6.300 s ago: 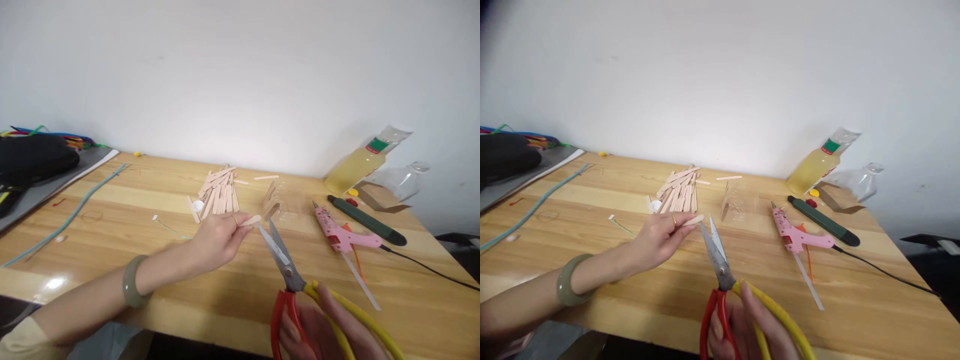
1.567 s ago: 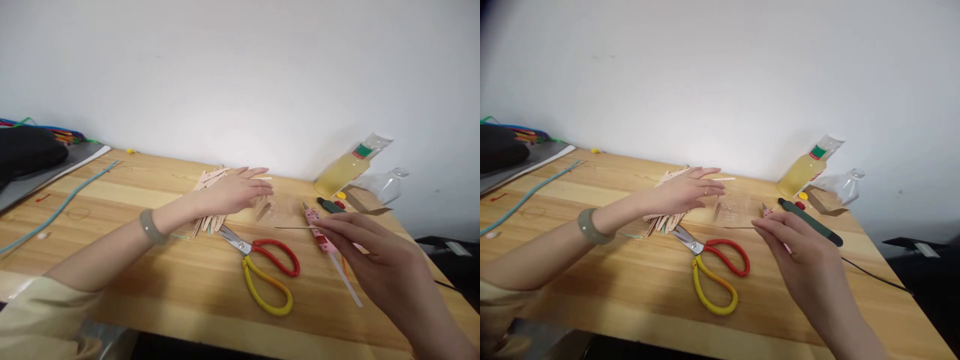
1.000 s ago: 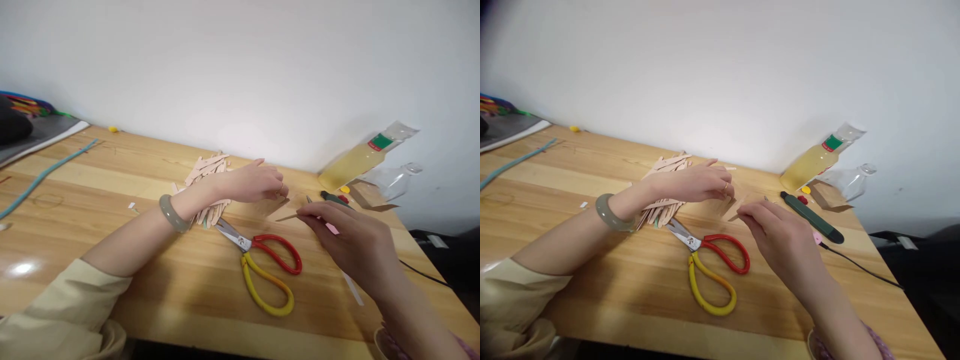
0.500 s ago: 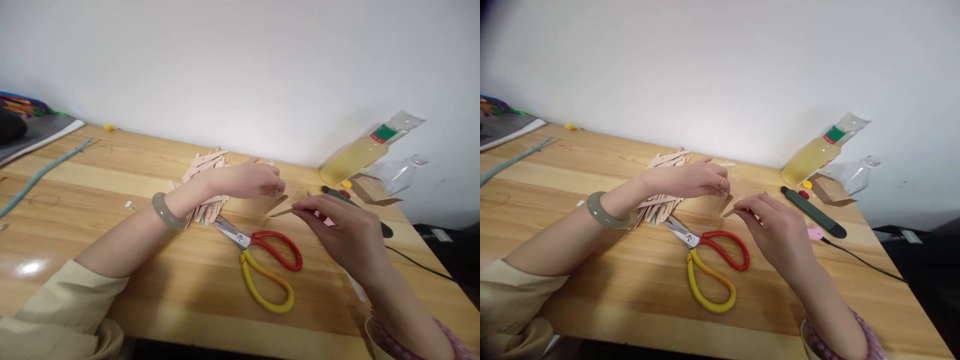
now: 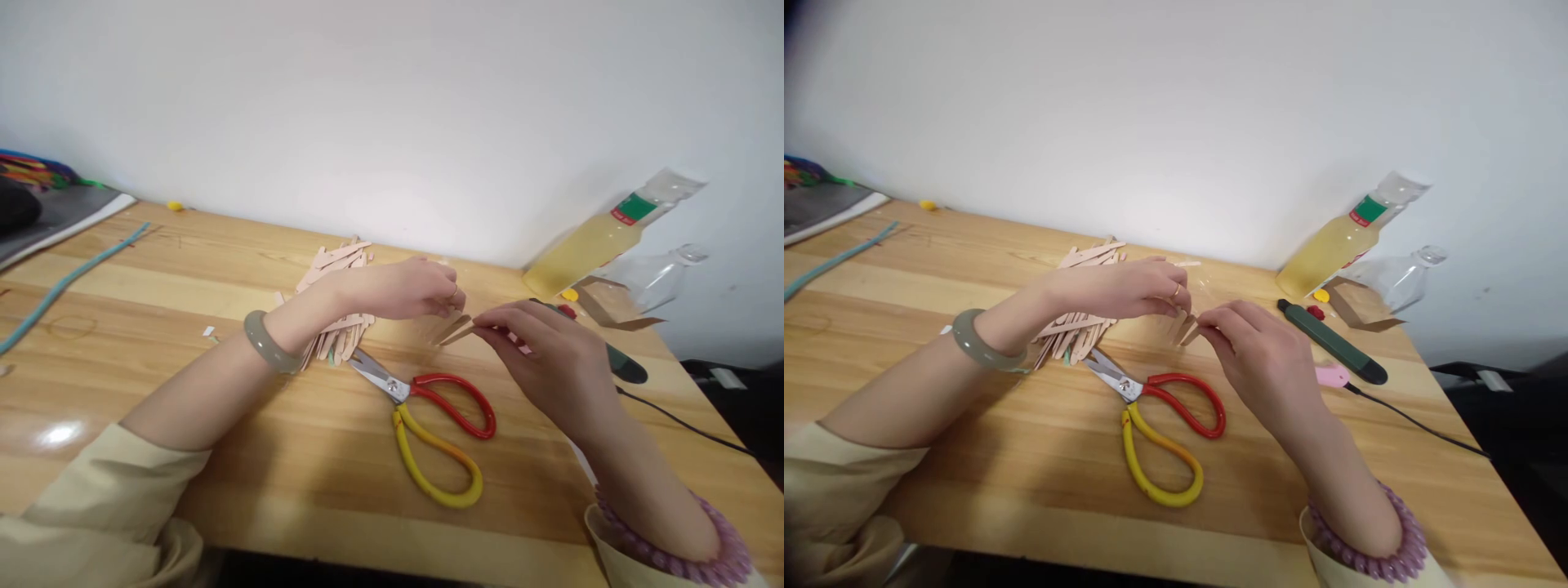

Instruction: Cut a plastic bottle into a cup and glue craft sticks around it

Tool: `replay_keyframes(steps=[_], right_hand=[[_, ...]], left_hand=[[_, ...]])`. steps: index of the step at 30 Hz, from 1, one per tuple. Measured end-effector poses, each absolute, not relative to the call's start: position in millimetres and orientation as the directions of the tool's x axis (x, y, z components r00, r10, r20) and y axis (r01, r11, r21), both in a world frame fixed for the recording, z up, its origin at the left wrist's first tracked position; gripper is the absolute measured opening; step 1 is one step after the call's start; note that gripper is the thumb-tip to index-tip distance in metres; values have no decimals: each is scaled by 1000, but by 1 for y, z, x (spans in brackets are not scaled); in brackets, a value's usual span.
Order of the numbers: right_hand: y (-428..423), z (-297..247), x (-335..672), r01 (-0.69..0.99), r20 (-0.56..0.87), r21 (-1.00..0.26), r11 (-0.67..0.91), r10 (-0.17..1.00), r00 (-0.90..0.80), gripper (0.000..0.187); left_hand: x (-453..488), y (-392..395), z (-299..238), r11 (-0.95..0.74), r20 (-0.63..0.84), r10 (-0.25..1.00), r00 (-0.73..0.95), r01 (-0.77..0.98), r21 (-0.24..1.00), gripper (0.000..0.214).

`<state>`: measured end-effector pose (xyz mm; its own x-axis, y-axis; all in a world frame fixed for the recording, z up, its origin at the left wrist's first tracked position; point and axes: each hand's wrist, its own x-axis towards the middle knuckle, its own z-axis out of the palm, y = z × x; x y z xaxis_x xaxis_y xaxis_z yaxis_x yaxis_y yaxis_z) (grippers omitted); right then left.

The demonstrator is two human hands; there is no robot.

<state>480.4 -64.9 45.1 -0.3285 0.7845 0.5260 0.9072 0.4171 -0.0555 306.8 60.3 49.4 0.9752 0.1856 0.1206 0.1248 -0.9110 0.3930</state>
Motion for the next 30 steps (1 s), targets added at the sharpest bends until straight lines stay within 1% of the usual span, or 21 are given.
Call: replay_keyframes(steps=[4,10,16,22,27,30], right_hand=[[-63,42,479,906,534,-40,420,776,-336,4],[-61,38,481,912,571,-69,404,765,-296,4],[-56,37,484,907,572,-82,414,764,-298,4],[-56,38,481,899,585,-83,429,752,-305,6],[-55,36,481,905,583,-122,407,768,-266,6],[-55,33,483,907,587,-179,381,781,-212,6]], left_hand=[[307,59,51,-904,112,195,974,134,405,26],[307,61,48,-871,119,187,975,108,479,25],[308,63,44,-869,150,172,974,79,488,25],[307,64,45,-862,146,179,973,84,500,24],[308,65,41,-862,180,183,966,70,502,23],[308,66,40,-854,198,192,961,65,516,23]])
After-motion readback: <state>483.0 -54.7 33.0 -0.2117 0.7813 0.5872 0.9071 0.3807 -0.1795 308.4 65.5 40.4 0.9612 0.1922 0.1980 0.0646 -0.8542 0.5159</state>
